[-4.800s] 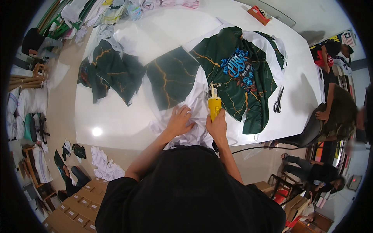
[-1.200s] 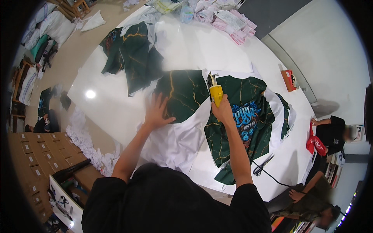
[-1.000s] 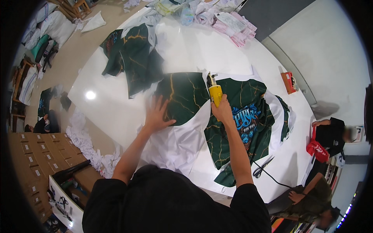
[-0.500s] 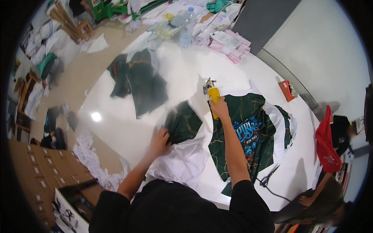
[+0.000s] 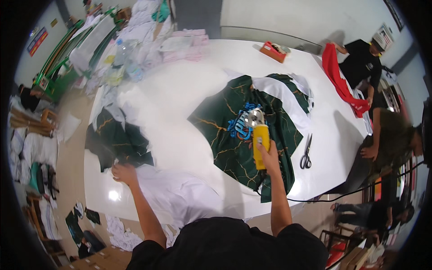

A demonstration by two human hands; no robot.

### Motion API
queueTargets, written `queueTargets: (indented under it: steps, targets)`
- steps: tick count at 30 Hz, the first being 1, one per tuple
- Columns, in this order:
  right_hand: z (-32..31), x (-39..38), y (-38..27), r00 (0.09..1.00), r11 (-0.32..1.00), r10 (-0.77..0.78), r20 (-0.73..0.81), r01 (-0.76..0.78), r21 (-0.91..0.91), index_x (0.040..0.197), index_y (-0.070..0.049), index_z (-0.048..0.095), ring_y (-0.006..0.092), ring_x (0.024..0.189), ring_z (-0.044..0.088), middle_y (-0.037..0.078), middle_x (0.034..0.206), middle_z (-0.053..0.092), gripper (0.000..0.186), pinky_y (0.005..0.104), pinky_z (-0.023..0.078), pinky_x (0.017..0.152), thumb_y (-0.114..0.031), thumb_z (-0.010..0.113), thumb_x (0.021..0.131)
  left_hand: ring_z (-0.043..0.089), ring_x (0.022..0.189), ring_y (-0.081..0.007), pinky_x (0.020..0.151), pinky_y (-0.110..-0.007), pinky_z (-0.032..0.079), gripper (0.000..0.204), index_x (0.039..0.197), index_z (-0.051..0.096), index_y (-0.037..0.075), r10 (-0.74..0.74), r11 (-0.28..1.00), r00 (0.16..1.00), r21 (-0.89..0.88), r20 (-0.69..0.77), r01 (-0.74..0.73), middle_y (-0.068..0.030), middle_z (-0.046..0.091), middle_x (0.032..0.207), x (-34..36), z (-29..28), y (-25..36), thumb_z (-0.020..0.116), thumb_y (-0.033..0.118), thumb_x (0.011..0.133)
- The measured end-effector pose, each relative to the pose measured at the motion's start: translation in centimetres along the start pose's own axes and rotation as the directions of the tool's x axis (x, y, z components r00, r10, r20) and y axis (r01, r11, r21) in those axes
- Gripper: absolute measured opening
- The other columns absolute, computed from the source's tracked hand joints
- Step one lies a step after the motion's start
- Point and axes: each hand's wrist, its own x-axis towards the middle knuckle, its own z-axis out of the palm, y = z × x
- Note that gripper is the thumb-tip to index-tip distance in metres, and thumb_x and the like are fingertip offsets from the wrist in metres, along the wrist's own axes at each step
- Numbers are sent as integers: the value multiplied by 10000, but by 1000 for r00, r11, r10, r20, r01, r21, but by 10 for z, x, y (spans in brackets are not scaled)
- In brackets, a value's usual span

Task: The person uses a yellow rotary cutter to cut green and white printed fabric panels on a large white table, then clears away the excess fabric scraps.

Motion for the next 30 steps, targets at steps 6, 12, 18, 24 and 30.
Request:
queueTargets:
  steps: [6, 12, 18, 24, 30]
  targets:
    - [-87, -45, 28, 961, 997, 61, -269, -47, 58, 1271, 8, 490, 192, 719, 676, 133, 996, 644, 456, 344, 590, 557, -286, 683, 981, 396, 1471, -441, 1219, -541, 306, 840, 1495, 458, -33, 568, 519, 754, -855, 329, -18, -282, 481, 1527, -92, -67, 272, 785, 425, 872]
    - [-127, -88, 37, 883, 983, 166, -438, -112, 146, 1263, -9, 491, 196, 694, 678, 123, 964, 633, 436, 346, 589, 554, -303, 674, 997, 14, 1590, -503, 1151, -813, 3, 1351, 1681, 215, 155, 945, 326, 134, -883, 298, -337, -178, 84, 1754, -156, -170, 303, 661, 925, 664]
    - [-127, -100, 48, 862, 983, 181, -473, -146, 109, 1223, -30, 481, 208, 659, 683, 118, 920, 623, 398, 345, 585, 542, -319, 654, 1011, 68, 1584, -523, 1129, -844, 107, 1484, 1699, 141, 233, 778, 553, 8, -679, 628, -483, -168, 54, 1764, 17, -35, 186, 844, 813, 529]
    - [-86, -60, 39, 929, 976, 170, -329, -112, 187, 1181, -40, 487, 207, 639, 682, 113, 884, 610, 369, 336, 576, 519, -338, 627, 1016, 514, 1339, -507, 1112, -577, 426, 604, 1366, 590, -8, 799, 486, 497, -849, 337, -206, -303, 575, 1406, 104, 47, 252, 712, 364, 906]
    - [-51, -27, 19, 963, 975, 156, -222, -115, 189, 1246, -20, 468, 206, 683, 685, 129, 930, 620, 351, 340, 593, 559, -253, 605, 1022, 277, 1509, -533, 1210, -689, 205, 772, 1479, 473, -47, 966, 124, 258, -890, 7, -439, -348, 324, 1603, -7, 11, 365, 696, 408, 897]
